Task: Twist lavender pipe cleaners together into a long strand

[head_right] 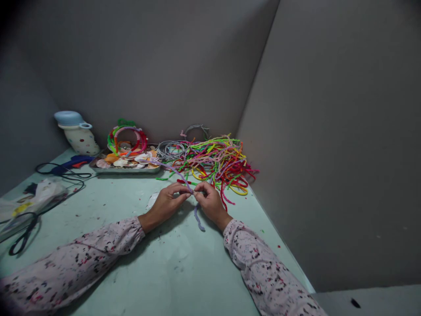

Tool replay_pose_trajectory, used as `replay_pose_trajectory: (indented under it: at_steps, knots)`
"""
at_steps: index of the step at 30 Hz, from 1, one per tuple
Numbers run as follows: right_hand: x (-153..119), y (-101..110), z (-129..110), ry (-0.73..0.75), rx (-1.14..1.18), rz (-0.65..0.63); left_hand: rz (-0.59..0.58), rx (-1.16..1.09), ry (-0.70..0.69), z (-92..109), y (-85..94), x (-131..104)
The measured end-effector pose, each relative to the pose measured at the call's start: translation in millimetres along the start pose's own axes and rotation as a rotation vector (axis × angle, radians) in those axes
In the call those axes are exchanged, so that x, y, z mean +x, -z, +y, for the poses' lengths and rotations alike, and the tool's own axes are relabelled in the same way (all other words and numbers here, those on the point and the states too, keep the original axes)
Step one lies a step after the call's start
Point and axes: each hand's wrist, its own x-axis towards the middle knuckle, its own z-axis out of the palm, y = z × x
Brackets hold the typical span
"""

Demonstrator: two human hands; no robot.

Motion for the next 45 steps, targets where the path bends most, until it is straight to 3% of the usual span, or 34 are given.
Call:
replay_pose_trajectory:
  at_steps: [45]
  knots:
    - [1.1,1.3,-2.1,-0.024,0.01,0.001,-0.013,0.085,-0.045,-1.1,0.6,0.0]
